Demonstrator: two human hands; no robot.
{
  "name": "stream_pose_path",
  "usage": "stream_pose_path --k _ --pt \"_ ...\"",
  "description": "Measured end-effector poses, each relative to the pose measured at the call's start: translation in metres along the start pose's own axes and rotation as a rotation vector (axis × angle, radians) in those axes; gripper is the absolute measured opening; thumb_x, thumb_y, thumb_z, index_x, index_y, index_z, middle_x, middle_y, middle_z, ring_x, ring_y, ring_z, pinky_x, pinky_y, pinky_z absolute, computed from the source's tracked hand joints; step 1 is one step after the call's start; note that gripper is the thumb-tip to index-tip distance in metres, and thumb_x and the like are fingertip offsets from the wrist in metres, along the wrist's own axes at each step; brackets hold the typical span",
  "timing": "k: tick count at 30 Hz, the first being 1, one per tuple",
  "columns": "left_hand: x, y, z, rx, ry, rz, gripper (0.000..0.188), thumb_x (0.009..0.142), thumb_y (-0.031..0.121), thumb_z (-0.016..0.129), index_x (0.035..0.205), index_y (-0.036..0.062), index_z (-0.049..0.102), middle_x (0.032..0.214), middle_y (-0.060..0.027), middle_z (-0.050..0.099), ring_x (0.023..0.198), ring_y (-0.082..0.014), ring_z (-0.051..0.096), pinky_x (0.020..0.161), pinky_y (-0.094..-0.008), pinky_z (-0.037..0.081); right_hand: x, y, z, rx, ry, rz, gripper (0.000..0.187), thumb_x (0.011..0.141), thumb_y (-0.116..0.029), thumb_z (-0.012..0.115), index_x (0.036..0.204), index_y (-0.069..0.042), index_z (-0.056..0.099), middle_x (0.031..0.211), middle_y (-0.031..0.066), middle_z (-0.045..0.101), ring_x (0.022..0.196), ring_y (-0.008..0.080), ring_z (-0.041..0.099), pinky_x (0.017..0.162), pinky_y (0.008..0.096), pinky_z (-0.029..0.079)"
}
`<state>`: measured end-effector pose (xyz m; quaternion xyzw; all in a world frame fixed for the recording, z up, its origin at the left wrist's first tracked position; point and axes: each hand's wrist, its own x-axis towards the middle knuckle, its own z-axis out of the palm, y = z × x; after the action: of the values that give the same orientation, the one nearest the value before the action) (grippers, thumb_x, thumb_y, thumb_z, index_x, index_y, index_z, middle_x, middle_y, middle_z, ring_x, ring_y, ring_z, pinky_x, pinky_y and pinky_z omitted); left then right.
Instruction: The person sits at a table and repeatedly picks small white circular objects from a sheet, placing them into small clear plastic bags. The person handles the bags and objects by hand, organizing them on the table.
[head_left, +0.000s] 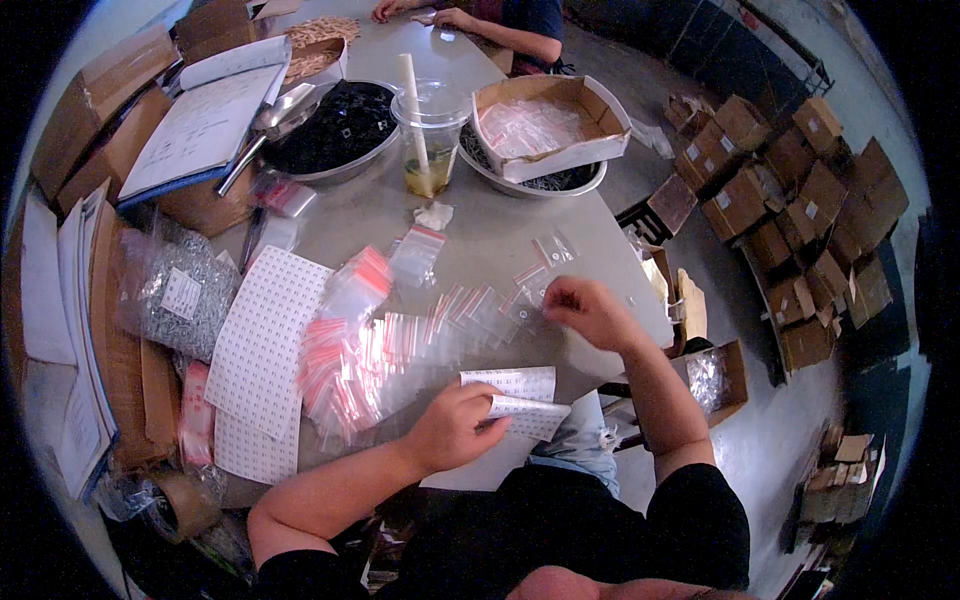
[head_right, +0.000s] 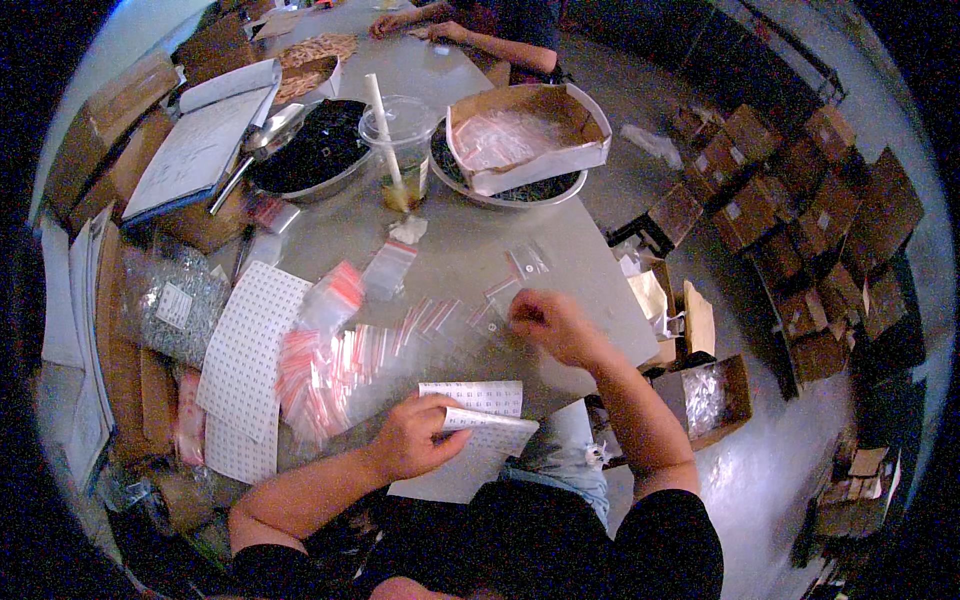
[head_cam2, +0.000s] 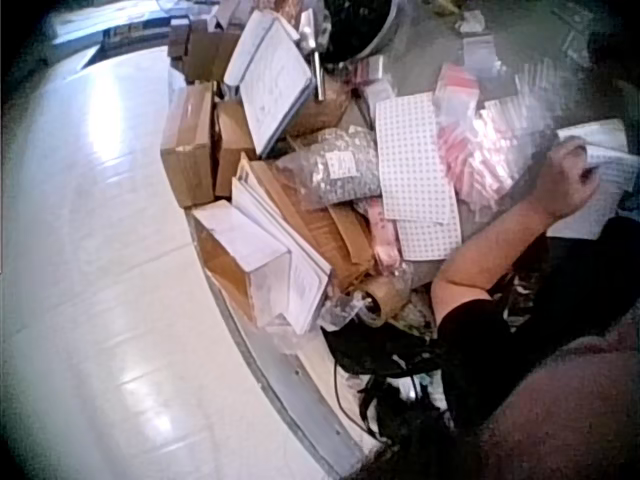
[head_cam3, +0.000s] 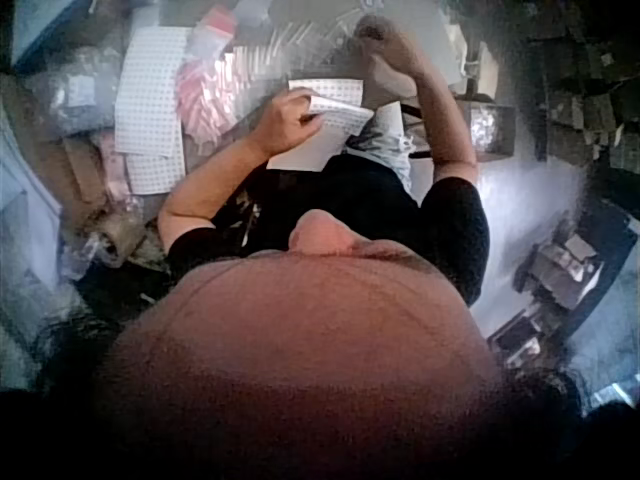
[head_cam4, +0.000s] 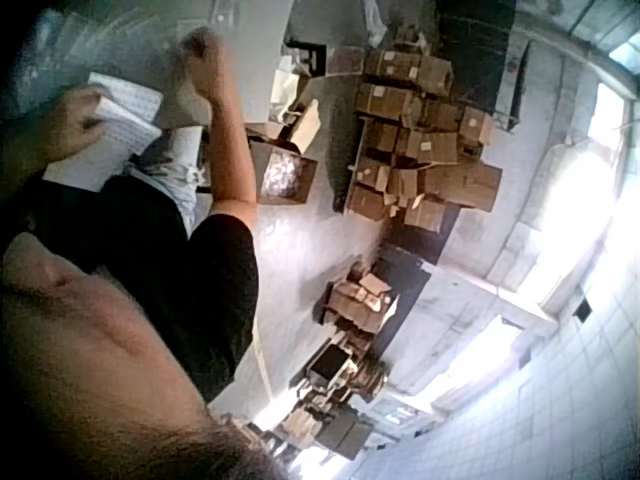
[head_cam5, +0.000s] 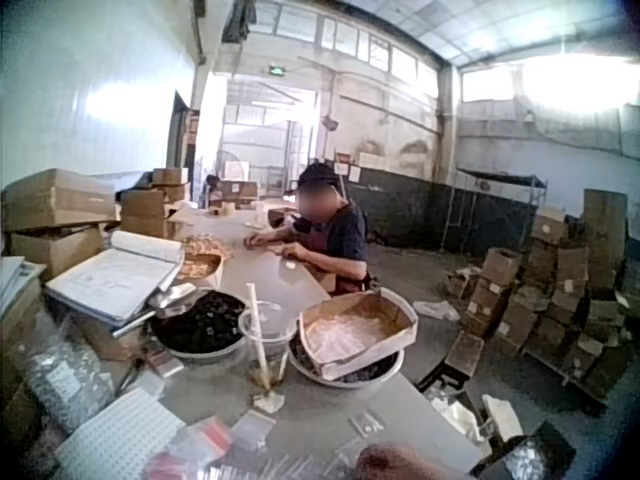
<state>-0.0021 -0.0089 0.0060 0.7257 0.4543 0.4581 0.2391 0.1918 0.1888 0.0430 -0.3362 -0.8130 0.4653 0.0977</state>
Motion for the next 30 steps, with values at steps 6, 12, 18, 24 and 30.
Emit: stream_pose_path --k 6,12,18,24,30 --pt "0.003 0.003 -0.003 -0.023 -0.012 -0.017 0.020 0.078 0.011 0.071 0.075 -0.0019 0.056 0.092 -0.0185 0.064 0.082 -0.0376 0.061 0.076 -0.0431 0.049 0.015 0.002 -0.001 -0.416 0.302 -0.063 0.025 0.076 0.000 0.068 0.098 -0.002 0.056 0.088 0.0138 0.063 0.083 0.0303 0.063 0.073 0.0380 0.050" --pt "0.002 0.002 -0.004 0.028 -0.030 -0.035 0.018 0.075 0.013 0.076 0.086 0.0023 0.068 0.094 -0.0144 0.068 0.085 -0.0316 0.066 0.078 -0.0406 0.052 0.018 -0.013 -0.006 -0.460 0.166 0.058 0.021 0.080 -0.008 0.065 0.098 -0.005 0.054 0.094 0.0189 0.063 0.090 0.0399 0.062 0.076 0.0456 0.049" --pt "0.004 0.004 -0.004 -0.004 -0.002 -0.007 0.020 0.078 0.011 0.071 0.073 -0.0017 0.056 0.092 -0.0188 0.064 0.080 -0.0375 0.061 0.075 -0.0435 0.049 0.014 -0.006 0.017 -0.432 0.112 -0.114 0.023 0.077 -0.007 0.069 0.095 -0.002 0.055 0.086 0.0158 0.062 0.082 0.0314 0.063 0.072 0.0389 0.049" --pt "0.003 0.001 -0.003 -0.013 0.004 0.000 0.021 0.077 0.011 0.072 0.072 -0.0013 0.056 0.092 -0.0183 0.064 0.080 -0.0378 0.060 0.075 -0.0428 0.049 0.050 0.022 -0.040 -0.438 0.259 0.010 0.017 0.081 -0.010 0.067 0.092 0.000 0.060 0.095 0.0186 0.059 0.089 0.0339 0.058 0.078 0.0402 0.048" --pt "0.003 0.003 -0.003 -0.015 0.006 -0.018 0.021 0.077 0.011 0.071 0.073 -0.0011 0.056 0.092 -0.0177 0.064 0.081 -0.0371 0.060 0.075 -0.0423 0.049 0.071 0.063 -0.054 -0.589 0.430 0.012 0.020 0.079 -0.017 0.071 0.086 0.000 0.064 0.092 0.0176 0.058 0.092 0.0313 0.055 0.081 0.0395 0.047"
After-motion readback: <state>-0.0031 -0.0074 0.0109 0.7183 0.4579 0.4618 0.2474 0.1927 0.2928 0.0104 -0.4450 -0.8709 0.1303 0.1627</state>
